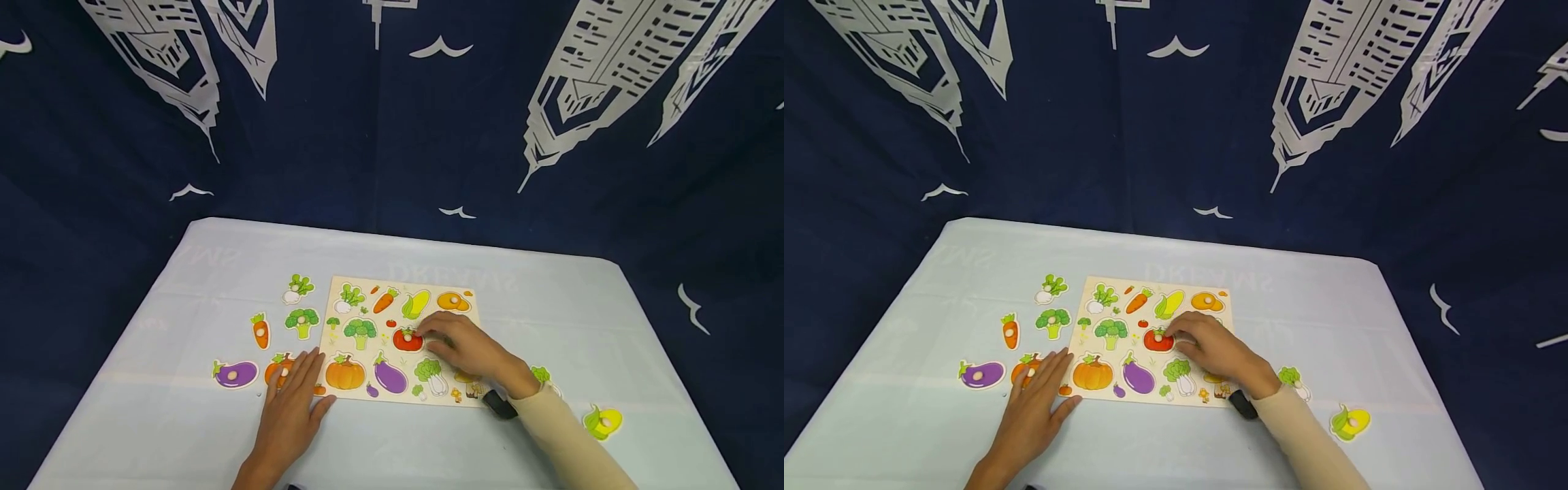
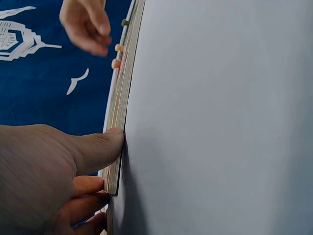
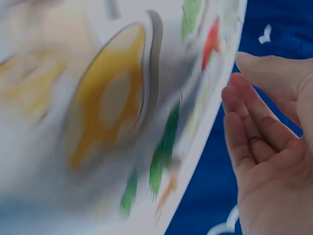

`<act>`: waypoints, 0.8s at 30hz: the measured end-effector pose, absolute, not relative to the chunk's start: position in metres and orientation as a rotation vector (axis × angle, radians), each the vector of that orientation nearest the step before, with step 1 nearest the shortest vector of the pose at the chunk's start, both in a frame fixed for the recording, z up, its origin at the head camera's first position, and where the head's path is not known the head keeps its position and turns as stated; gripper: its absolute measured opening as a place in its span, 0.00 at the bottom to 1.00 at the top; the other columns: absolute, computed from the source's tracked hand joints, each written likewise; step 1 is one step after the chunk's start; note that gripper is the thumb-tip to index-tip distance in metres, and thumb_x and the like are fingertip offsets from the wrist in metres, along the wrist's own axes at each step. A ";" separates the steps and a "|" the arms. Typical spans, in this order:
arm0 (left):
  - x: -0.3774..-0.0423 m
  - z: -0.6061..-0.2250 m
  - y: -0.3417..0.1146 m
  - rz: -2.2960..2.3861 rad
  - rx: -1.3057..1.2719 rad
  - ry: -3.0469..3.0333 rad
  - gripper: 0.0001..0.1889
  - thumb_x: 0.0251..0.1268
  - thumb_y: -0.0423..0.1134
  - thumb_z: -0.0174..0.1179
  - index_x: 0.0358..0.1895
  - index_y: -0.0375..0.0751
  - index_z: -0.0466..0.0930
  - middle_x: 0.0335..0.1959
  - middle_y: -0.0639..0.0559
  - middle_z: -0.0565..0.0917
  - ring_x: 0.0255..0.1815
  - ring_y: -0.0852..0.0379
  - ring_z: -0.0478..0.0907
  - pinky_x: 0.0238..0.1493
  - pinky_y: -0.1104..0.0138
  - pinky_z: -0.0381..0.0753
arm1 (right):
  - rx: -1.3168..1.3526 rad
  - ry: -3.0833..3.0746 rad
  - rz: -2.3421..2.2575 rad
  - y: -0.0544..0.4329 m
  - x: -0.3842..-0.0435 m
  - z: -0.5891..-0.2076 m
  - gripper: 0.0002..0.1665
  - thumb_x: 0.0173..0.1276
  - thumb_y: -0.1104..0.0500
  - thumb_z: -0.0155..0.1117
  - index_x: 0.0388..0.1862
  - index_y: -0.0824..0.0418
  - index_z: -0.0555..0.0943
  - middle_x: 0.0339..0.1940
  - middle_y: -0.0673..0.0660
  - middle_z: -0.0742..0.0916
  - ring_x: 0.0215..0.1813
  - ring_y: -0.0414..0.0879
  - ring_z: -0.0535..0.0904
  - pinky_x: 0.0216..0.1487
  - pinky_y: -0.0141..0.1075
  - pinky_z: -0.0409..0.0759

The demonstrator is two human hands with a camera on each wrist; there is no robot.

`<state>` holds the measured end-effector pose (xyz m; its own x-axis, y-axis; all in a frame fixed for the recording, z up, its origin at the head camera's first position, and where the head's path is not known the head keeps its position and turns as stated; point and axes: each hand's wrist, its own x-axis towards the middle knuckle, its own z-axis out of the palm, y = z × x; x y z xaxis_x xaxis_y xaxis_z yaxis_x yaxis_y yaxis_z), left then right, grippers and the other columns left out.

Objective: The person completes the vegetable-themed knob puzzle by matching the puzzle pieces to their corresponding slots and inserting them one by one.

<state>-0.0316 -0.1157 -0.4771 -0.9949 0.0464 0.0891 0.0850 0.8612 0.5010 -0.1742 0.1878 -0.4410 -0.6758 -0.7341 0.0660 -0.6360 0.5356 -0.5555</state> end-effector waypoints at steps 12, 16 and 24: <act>-0.032 -0.477 -0.115 -0.819 -0.097 -2.967 0.42 0.59 0.41 0.72 0.75 0.35 0.63 0.76 0.42 0.66 0.78 0.41 0.60 0.77 0.42 0.45 | -0.973 2.723 -0.871 0.285 -0.144 -0.427 0.13 0.65 0.64 0.71 0.49 0.57 0.85 0.46 0.49 0.88 0.44 0.45 0.82 0.47 0.40 0.84; -0.032 -0.477 -0.115 -0.827 -0.093 -2.968 0.42 0.59 0.41 0.72 0.75 0.35 0.64 0.76 0.42 0.66 0.78 0.41 0.60 0.77 0.42 0.45 | -0.912 2.716 -0.815 0.301 -0.139 -0.428 0.11 0.64 0.62 0.72 0.45 0.54 0.85 0.44 0.46 0.87 0.42 0.42 0.81 0.44 0.37 0.83; -0.032 -0.478 -0.115 -0.833 -0.097 -2.957 0.42 0.59 0.41 0.73 0.75 0.35 0.64 0.76 0.42 0.66 0.78 0.40 0.60 0.77 0.42 0.44 | -0.898 2.607 -0.808 0.315 -0.134 -0.435 0.11 0.61 0.64 0.74 0.40 0.50 0.87 0.42 0.45 0.87 0.42 0.38 0.80 0.43 0.33 0.82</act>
<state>-0.0317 -0.1149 -0.4776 -0.9957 0.0425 0.0823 0.0793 0.8512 0.5188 -0.1335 0.3149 -0.4347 -0.7724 -0.6315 -0.0680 -0.4822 0.6527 -0.5843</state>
